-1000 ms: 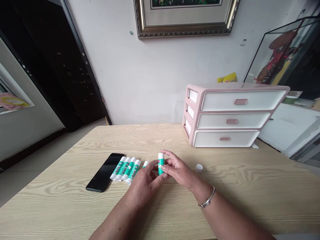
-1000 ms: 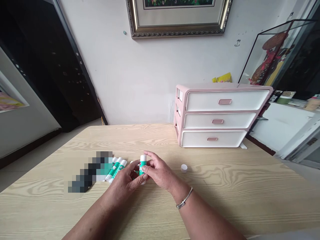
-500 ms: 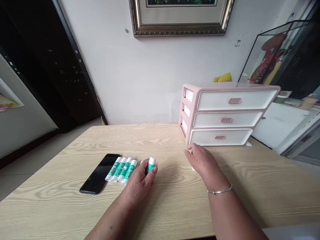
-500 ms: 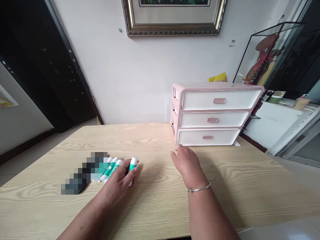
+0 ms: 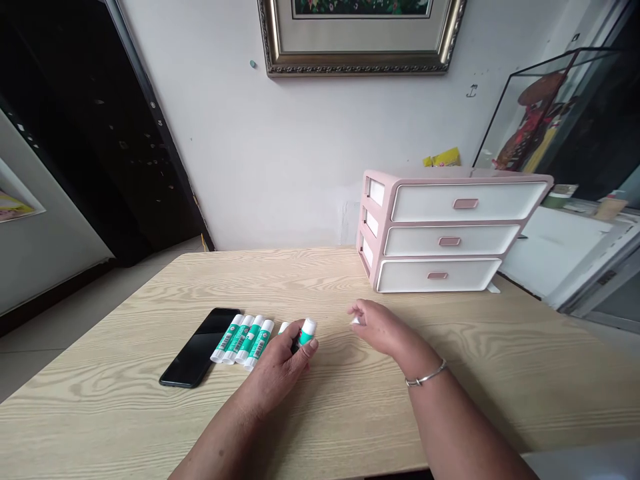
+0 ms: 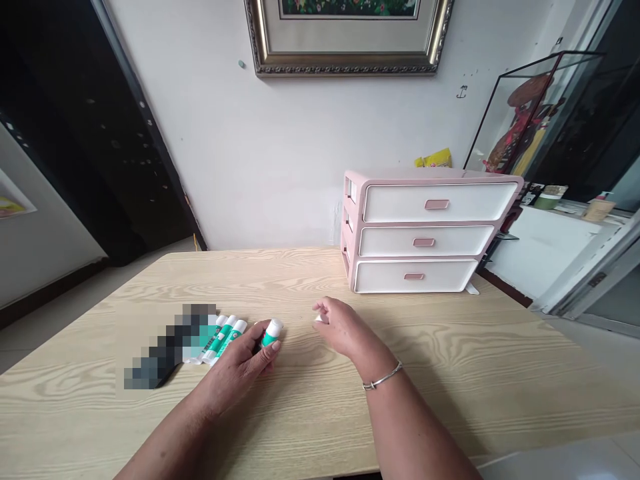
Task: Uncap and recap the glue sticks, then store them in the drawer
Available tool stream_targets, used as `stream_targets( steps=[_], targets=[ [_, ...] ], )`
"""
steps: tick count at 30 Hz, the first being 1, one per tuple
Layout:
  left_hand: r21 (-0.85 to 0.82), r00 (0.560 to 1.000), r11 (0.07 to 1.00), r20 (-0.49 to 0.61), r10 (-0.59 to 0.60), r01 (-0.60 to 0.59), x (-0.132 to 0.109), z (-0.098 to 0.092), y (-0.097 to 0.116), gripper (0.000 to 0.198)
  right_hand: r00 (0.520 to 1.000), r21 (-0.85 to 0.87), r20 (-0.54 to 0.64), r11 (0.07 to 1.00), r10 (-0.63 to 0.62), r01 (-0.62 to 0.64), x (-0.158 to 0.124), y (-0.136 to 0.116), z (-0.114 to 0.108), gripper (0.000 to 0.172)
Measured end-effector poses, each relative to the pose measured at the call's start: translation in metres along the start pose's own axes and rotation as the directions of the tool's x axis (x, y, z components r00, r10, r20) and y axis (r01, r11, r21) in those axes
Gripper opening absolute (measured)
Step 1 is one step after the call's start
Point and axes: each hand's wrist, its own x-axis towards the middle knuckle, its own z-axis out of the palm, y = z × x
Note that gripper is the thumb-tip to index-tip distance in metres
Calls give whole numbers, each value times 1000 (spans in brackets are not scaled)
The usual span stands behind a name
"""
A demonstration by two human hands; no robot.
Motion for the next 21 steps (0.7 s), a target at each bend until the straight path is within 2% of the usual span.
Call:
stream_targets(
  steps=[2, 4, 7, 9, 11, 14, 18, 21],
  targets=[
    [33, 999, 999, -4, 37, -36, 0, -1, 1, 37, 997, 291, 10, 954, -74, 68, 1, -7, 9, 34],
    [34, 997, 997, 3, 71, -71, -1, -1, 3, 37, 989, 523, 13, 844, -146, 117, 1, -13, 15, 38],
    [25, 999, 999, 7, 47, -48, -2, -2, 7, 37, 979, 730, 3, 670, -206, 139, -3, -18, 19, 39],
    [29, 1000, 1000, -14, -5, 6, -2, -3, 10, 36, 976, 792, 18, 599, -218, 119, -6, -21, 20, 38],
    [17, 998, 999, -36, -49, 49, -2, -3, 11, 33, 975, 794, 30, 598, -220, 110, -9, -25, 20, 36],
    [1, 995, 996, -50, -87, 88, -2, -3, 11, 23, 972, 741, 18, 656, -233, 144, -13, -29, 24, 34],
    [21, 994, 995, -45, -101, 102, -2, -2, 9, 17, 967, 681, 13, 710, -255, 178, -15, -29, 31, 33],
    [31, 994, 994, -37, -103, 104, -1, -2, 9, 16, 963, 672, 21, 718, -267, 184, -16, -28, 34, 34]
  ],
)
